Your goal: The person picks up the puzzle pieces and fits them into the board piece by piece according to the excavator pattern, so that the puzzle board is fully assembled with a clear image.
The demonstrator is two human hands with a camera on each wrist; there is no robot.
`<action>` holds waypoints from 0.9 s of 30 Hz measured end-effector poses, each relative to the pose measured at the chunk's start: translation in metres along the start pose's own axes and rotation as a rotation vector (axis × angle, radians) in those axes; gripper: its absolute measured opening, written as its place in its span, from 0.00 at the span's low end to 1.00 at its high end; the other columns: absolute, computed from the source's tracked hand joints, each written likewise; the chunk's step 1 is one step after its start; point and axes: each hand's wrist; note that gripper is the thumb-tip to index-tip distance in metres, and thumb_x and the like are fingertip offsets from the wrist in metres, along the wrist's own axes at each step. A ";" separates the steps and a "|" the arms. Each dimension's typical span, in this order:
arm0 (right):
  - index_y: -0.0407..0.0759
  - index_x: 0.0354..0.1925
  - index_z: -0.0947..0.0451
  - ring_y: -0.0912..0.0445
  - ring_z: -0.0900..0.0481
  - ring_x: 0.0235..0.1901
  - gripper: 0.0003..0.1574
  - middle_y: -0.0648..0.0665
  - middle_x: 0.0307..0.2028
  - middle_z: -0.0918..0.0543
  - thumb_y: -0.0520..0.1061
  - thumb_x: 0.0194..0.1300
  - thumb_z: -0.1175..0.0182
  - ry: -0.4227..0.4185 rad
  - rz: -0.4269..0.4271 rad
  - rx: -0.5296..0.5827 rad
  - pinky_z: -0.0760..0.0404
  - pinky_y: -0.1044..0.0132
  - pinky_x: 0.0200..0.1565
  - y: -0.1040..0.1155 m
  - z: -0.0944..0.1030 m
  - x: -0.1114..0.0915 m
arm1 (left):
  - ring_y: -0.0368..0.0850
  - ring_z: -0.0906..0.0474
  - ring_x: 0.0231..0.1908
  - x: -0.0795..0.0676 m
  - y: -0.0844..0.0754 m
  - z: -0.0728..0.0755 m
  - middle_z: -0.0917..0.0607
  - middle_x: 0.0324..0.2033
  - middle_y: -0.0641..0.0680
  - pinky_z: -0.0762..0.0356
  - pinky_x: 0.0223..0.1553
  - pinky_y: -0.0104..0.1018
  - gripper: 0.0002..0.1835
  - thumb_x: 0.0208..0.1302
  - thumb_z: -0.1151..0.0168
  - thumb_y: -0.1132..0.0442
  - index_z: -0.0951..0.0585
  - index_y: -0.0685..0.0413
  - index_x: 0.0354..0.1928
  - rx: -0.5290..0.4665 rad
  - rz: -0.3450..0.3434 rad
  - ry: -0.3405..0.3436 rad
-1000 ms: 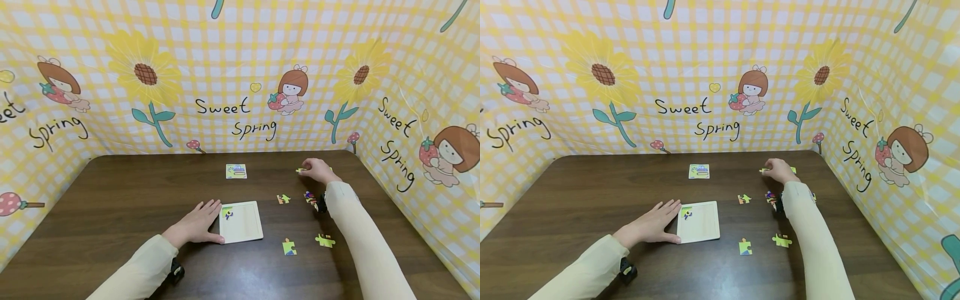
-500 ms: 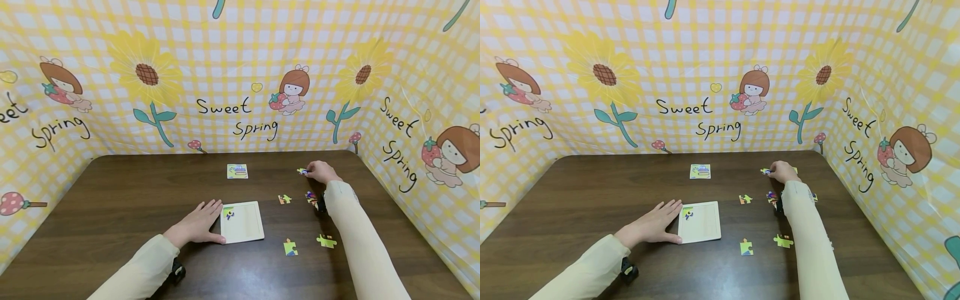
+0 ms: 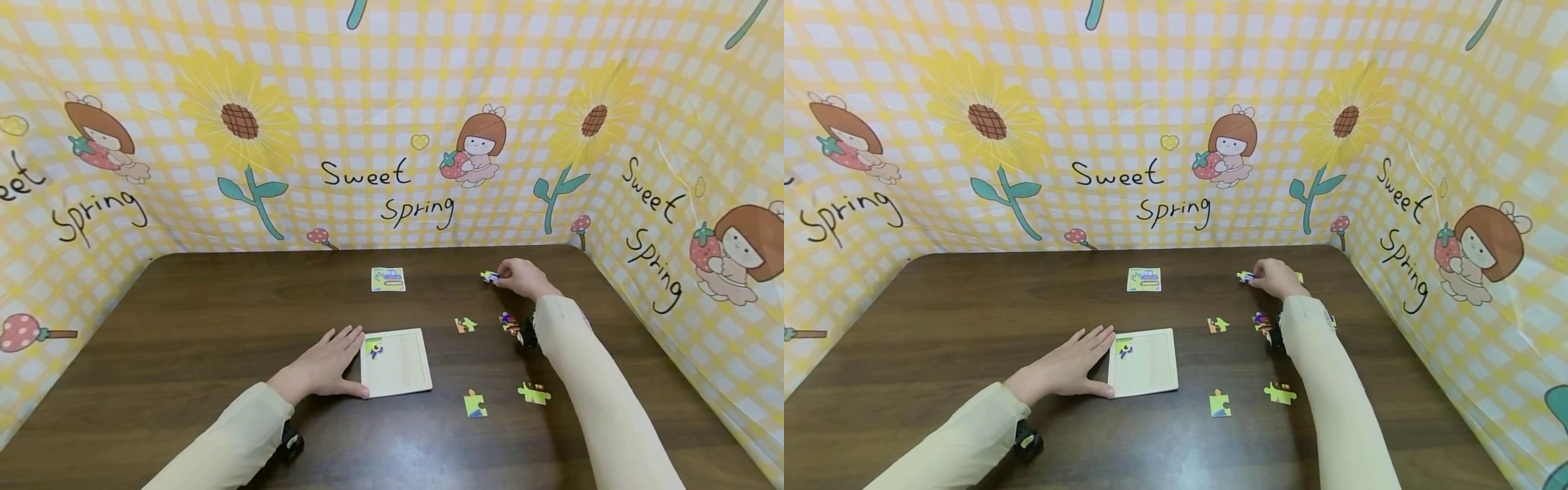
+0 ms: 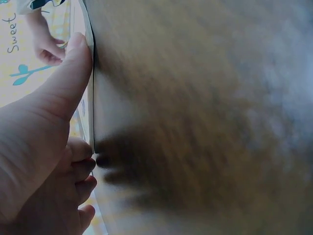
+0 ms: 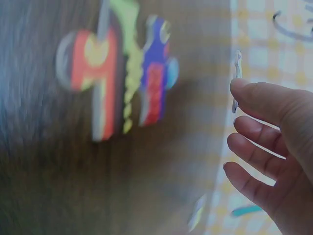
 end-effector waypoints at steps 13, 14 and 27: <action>0.37 0.37 0.23 0.52 0.24 0.35 0.11 0.45 0.34 0.23 0.42 0.57 0.35 -0.029 0.235 -0.033 0.25 0.56 0.40 0.071 -0.004 -0.014 | 0.58 0.54 0.67 -0.001 -0.001 0.000 0.45 0.67 0.64 0.57 0.64 0.54 0.54 0.51 0.40 0.34 0.44 0.69 0.67 0.004 0.005 0.002; 0.37 0.37 0.23 0.52 0.24 0.35 0.11 0.46 0.34 0.23 0.42 0.57 0.34 -0.029 0.252 -0.038 0.25 0.57 0.40 0.077 -0.005 -0.016 | 0.58 0.54 0.67 -0.001 -0.001 -0.001 0.46 0.67 0.64 0.57 0.64 0.54 0.54 0.51 0.40 0.34 0.44 0.69 0.67 0.007 0.007 0.003; 0.42 0.34 0.22 0.57 0.24 0.32 0.11 0.51 0.31 0.25 0.44 0.54 0.32 0.019 0.459 -0.113 0.24 0.67 0.34 0.135 -0.039 -0.040 | 0.58 0.54 0.67 -0.001 -0.003 0.002 0.45 0.67 0.64 0.57 0.64 0.54 0.53 0.52 0.40 0.35 0.44 0.69 0.67 -0.005 0.011 0.009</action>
Point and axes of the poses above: each hand's wrist, its own x-axis towards the middle knuckle, its own z-axis out of the back of the hand, y = z × x
